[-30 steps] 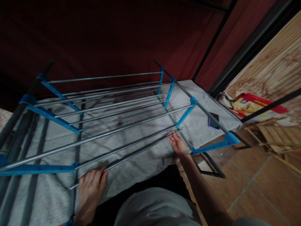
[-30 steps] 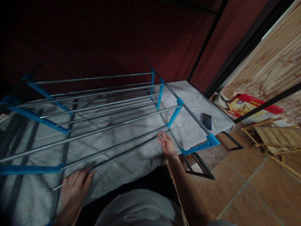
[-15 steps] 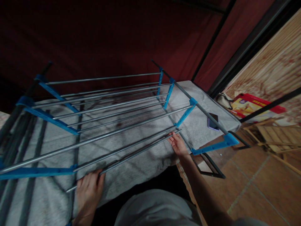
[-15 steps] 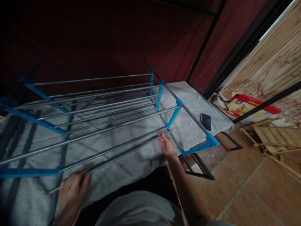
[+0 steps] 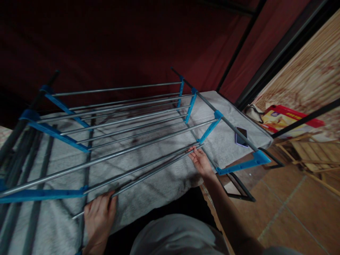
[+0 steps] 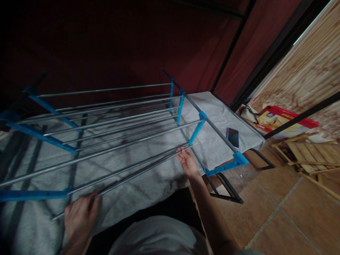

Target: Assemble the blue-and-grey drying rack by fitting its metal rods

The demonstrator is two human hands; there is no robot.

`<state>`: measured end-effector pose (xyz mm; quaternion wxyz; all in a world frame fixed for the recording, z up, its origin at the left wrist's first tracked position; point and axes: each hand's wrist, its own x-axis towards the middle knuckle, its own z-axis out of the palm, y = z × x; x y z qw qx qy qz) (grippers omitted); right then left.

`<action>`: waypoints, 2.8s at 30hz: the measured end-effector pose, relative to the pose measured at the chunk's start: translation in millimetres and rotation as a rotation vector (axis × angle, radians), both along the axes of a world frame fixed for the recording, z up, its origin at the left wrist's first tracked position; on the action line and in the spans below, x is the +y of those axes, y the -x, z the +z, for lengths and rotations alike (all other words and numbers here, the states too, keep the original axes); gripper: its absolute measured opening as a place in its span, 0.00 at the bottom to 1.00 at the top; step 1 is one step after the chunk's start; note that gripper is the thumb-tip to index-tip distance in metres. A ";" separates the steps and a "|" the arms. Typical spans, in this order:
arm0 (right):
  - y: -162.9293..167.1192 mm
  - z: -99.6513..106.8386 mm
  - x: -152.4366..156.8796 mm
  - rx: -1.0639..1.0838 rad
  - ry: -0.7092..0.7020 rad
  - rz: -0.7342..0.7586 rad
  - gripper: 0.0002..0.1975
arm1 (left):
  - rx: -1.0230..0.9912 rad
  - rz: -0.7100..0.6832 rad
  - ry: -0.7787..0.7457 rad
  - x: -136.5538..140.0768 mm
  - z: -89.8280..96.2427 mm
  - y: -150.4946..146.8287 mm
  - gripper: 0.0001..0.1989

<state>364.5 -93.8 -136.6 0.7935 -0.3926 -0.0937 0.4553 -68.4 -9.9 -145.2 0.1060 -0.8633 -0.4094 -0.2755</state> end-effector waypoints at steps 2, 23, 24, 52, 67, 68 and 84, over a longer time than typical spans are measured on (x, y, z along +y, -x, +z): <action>-0.3 1.7 0.8 0.000 -0.006 0.000 0.08 | 0.013 0.001 -0.002 0.2 0.4 -0.6 0.09; -0.6 -12.0 0.1 0.021 0.048 -0.050 0.08 | 0.010 -0.002 -0.019 2.9 -4.6 -1.6 0.11; -0.7 -14.6 -0.9 0.022 0.051 -0.049 0.08 | 0.011 -0.003 -0.022 3.1 -5.2 -1.4 0.11; -7.6 -28.4 -7.5 0.095 -0.028 0.018 0.09 | -0.050 -0.056 0.032 18.7 -6.0 -15.2 0.11; -4.9 -24.6 -7.4 0.065 0.007 0.018 0.08 | -0.084 0.087 0.014 10.6 -8.2 -11.0 0.08; -5.2 -24.9 -7.4 0.069 0.003 0.021 0.08 | -0.080 0.087 0.008 10.6 -7.7 -10.9 0.08; -7.5 -26.8 -7.2 0.088 -0.009 0.022 0.05 | -0.056 0.067 -0.003 10.3 -6.5 -14.8 0.08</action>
